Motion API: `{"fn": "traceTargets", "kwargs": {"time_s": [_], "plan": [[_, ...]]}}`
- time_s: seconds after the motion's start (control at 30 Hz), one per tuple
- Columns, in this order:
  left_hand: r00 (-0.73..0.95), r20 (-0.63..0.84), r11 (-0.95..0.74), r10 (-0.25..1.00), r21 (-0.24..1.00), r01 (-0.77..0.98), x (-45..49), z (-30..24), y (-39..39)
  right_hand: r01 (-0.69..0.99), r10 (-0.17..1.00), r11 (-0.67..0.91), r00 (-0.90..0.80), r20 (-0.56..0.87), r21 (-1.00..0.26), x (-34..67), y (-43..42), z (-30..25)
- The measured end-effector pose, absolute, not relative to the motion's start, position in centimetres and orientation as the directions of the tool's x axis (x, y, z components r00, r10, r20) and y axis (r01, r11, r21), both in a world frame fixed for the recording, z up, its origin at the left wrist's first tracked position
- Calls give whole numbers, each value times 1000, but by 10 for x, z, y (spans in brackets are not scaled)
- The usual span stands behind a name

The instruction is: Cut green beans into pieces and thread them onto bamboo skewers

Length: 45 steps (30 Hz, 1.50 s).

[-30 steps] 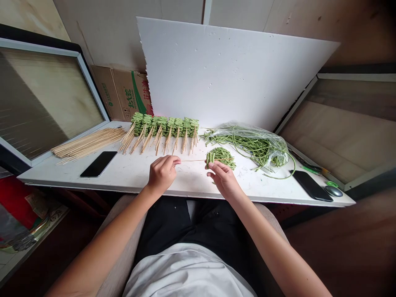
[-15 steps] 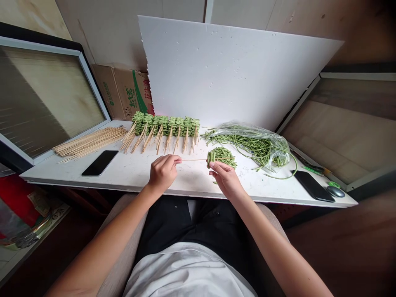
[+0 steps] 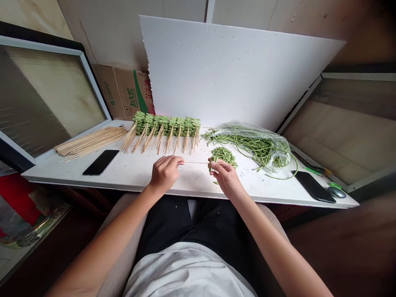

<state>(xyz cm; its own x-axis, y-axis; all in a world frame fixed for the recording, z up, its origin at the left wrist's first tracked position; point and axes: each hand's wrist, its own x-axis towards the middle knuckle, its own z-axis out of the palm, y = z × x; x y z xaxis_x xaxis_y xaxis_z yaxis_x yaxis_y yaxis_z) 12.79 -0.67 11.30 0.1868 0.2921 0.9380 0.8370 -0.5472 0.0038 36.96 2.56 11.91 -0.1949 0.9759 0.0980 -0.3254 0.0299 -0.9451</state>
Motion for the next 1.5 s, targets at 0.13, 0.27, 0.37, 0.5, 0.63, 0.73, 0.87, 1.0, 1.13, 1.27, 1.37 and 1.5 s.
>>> {"fn": "traceTargets", "kwargs": {"time_s": [0.13,0.27,0.37,0.5,0.63,0.73,0.87,1.0,1.13,1.27,1.37,1.5], "plan": [[167,932,-530,322,32,847,130,112,-8,-361,982,0,-178,69,-933,369,23,123],[159,932,-535,327,44,843,130,112,-8,-386,980,-25,-190,53,-922,368,21,125],[160,932,-548,325,48,835,131,111,-9,-421,982,-29,-183,53,-907,367,18,127],[166,936,-552,310,35,833,132,111,-9,-445,984,-14,-167,67,-895,364,16,128],[170,939,-556,298,26,831,132,112,-9,-440,986,4,-146,76,-898,363,16,127],[175,939,-557,295,21,830,132,112,-9,-440,986,1,-148,74,-898,363,16,127],[175,941,-564,291,21,826,131,111,-9,-432,985,-7,-158,68,-902,364,17,126],[163,940,-556,299,33,831,131,111,-8,-371,986,2,-155,64,-929,366,22,120],[144,940,-539,310,48,841,127,112,-7,-270,971,84,-192,139,-959,378,33,119],[99,940,-493,327,80,866,116,113,-2,105,865,344,-421,272,-933,410,45,133],[57,932,-450,358,119,885,107,111,3,526,801,544,-557,219,-654,435,53,138],[37,921,-431,388,146,891,101,106,7,781,851,522,-505,145,-342,449,64,127]]}}
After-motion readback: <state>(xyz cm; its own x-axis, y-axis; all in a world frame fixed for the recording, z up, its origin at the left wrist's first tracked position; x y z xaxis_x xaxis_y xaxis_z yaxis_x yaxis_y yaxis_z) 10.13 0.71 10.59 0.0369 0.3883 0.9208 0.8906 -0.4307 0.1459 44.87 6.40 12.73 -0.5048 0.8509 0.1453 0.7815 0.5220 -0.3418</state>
